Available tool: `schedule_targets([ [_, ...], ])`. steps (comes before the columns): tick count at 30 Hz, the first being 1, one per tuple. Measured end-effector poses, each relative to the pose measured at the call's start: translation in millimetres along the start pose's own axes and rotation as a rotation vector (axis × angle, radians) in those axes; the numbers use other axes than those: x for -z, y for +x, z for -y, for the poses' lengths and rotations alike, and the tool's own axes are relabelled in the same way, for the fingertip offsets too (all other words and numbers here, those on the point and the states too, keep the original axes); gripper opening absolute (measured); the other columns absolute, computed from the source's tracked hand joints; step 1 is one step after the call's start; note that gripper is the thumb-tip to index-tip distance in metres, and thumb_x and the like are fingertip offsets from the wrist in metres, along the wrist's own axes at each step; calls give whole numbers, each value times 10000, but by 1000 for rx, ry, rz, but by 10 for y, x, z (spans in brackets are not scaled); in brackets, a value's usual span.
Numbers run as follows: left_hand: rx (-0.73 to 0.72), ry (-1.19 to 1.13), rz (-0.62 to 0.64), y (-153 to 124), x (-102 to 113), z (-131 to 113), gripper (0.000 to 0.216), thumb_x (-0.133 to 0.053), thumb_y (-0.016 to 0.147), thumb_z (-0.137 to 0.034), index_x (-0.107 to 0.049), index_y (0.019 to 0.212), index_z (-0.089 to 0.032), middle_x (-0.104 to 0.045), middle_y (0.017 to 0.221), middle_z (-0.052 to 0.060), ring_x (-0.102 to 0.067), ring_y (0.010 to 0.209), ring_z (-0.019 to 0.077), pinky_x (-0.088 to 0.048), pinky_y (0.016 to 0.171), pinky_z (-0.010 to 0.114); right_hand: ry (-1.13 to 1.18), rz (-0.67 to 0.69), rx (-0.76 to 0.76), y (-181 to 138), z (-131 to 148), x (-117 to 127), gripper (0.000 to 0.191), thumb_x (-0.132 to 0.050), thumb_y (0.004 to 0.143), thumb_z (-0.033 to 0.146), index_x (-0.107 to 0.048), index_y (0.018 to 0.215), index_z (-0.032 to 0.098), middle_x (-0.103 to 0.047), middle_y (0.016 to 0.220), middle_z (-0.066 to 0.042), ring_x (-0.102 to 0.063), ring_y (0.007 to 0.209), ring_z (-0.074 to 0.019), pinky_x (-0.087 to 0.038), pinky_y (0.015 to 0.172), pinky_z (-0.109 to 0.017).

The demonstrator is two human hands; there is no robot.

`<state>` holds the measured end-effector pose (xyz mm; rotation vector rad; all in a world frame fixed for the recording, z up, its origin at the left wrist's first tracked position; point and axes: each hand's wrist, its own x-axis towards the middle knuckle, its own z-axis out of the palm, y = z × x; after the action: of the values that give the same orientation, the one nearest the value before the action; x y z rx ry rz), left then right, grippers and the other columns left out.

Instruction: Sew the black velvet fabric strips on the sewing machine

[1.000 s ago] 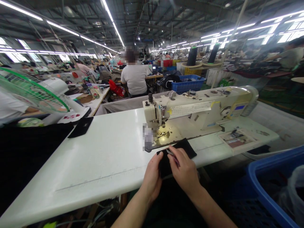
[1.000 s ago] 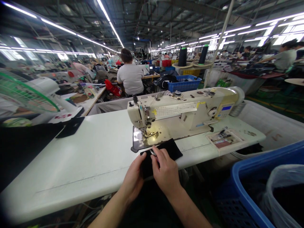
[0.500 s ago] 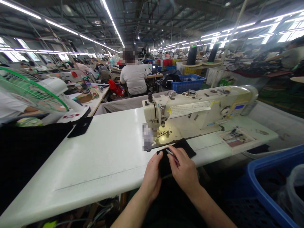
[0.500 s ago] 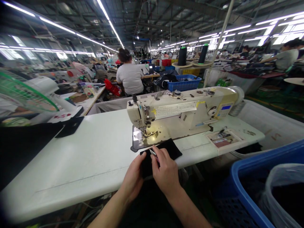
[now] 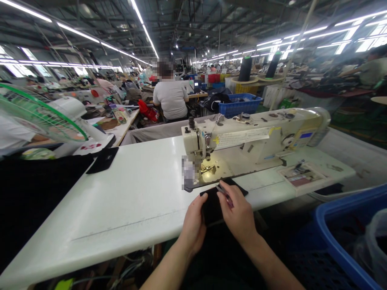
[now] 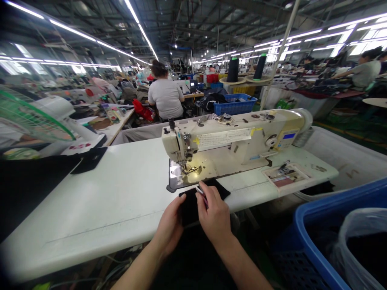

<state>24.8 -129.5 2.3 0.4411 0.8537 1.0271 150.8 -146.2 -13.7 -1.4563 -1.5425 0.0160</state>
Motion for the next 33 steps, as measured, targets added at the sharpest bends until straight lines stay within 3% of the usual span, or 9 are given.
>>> schedule_targets([
  [7,-2,-86,-132,26,5,-50,144,-718,735,-236,-719,852,-153,-751,926,29,-660,1060,203,-448,1044,292,-58,56,71,-32,80,39,315,-482,986,259,-655,1235,172,-694,996,-103,-701,853,-187,-575,755,-280],
  [15,-1,-88,-85,14,1,-8,185,-704,749,-268,-729,887,-148,-752,883,36,-682,977,222,-481,990,330,-74,68,60,-27,96,40,307,-478,992,248,-657,1226,162,-692,987,-103,-693,842,-188,-560,729,-272],
  [22,-80,-25,-33,26,25,46,196,-716,755,-295,-724,909,-174,-746,990,44,-613,1141,250,-424,1069,339,-44,60,55,-28,90,20,310,-467,1001,243,-627,1253,160,-691,984,-106,-693,872,-201,-561,777,-300],
  [27,-105,22,-28,4,4,64,179,-705,767,-315,-735,886,-184,-751,971,52,-641,1054,254,-473,986,346,-31,63,65,-33,75,16,312,-467,1007,238,-612,1273,165,-686,992,-110,-691,891,-203,-562,802,-309],
  [33,-116,192,78,-6,23,-19,326,-737,807,-401,-728,1033,-166,-756,996,68,-680,948,232,-506,890,331,64,40,-93,-38,50,21,314,-484,987,323,-585,1242,171,-687,1024,-106,-692,906,-210,-581,776,-322],
])
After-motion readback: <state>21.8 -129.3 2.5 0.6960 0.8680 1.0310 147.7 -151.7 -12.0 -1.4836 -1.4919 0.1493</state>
